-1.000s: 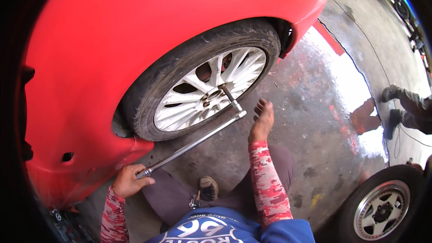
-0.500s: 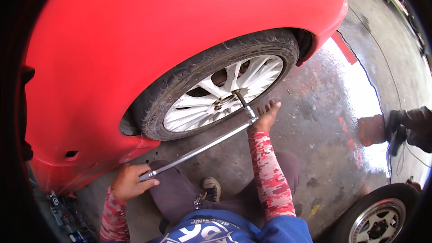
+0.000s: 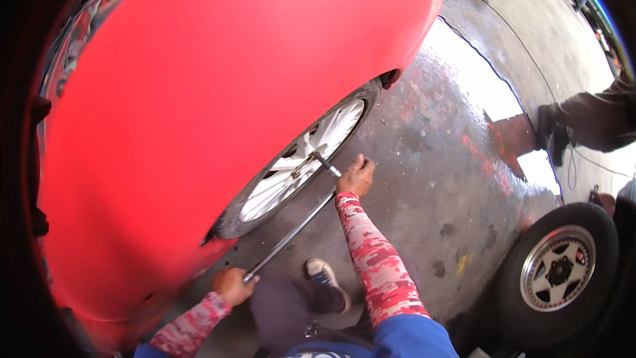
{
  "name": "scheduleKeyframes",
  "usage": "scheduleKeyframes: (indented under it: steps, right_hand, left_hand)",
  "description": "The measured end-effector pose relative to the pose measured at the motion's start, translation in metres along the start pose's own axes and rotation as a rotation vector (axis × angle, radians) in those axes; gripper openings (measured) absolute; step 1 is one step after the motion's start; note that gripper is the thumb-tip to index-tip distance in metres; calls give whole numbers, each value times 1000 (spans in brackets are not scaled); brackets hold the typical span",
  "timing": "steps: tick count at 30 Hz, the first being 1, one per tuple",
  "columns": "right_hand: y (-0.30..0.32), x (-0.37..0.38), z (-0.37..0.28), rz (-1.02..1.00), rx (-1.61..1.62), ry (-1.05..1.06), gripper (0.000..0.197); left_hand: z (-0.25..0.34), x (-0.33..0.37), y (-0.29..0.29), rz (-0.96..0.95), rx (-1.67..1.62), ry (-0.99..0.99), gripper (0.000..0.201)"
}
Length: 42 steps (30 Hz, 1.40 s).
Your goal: The person uses a lug wrench to tighten the lug nuts on the front left wheel of a red car. They then walk to a tool rack, retrieve a cross wrench, and return to the wheel to continue tightening the lug nuts.
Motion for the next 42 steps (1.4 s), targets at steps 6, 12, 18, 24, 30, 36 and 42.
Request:
scheduleKeyframes:
  steps: [6, 12, 18, 24, 30, 36, 42]
  right_hand:
    - [-9, -280, -3, -492, 436, -911, 54]
    - [-40, -307, 16, -52, 57, -838, 52]
    - [-43, -305, 16, 49, 155, -832, 55]
    - [-55, -296, 28, 26, 392, -721, 52]
    - [-59, -288, 42, 53, 271, -601, 53]
    - [-103, -256, 124, 32, 172, -484, 59]
    - [-119, -187, 188, -195, -284, -342, 54]
  left_hand:
    - [-10, 7, -11, 83, 25, -38, 22]
    - [-19, 23, -12, 46, -24, -118, 27]
    - [-23, 36, -20, -22, -70, -159, 24]
    - [-28, 69, -38, 119, -91, -255, 25]
    - [-46, 110, -75, 265, -152, -358, 20]
    - [-42, 206, -115, 157, 43, -260, 30]
    - [9, 294, -134, -223, 132, -187, 45]
Point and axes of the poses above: each hand's wrist, its own x-axis towards the middle knuckle, its own y-axis out of the back of the hand, z = x × y, the point moved 4 cm from there along x, towards the middle knuckle, and after that the axes turned 8 degrees about -z, right-handed, at the moved point
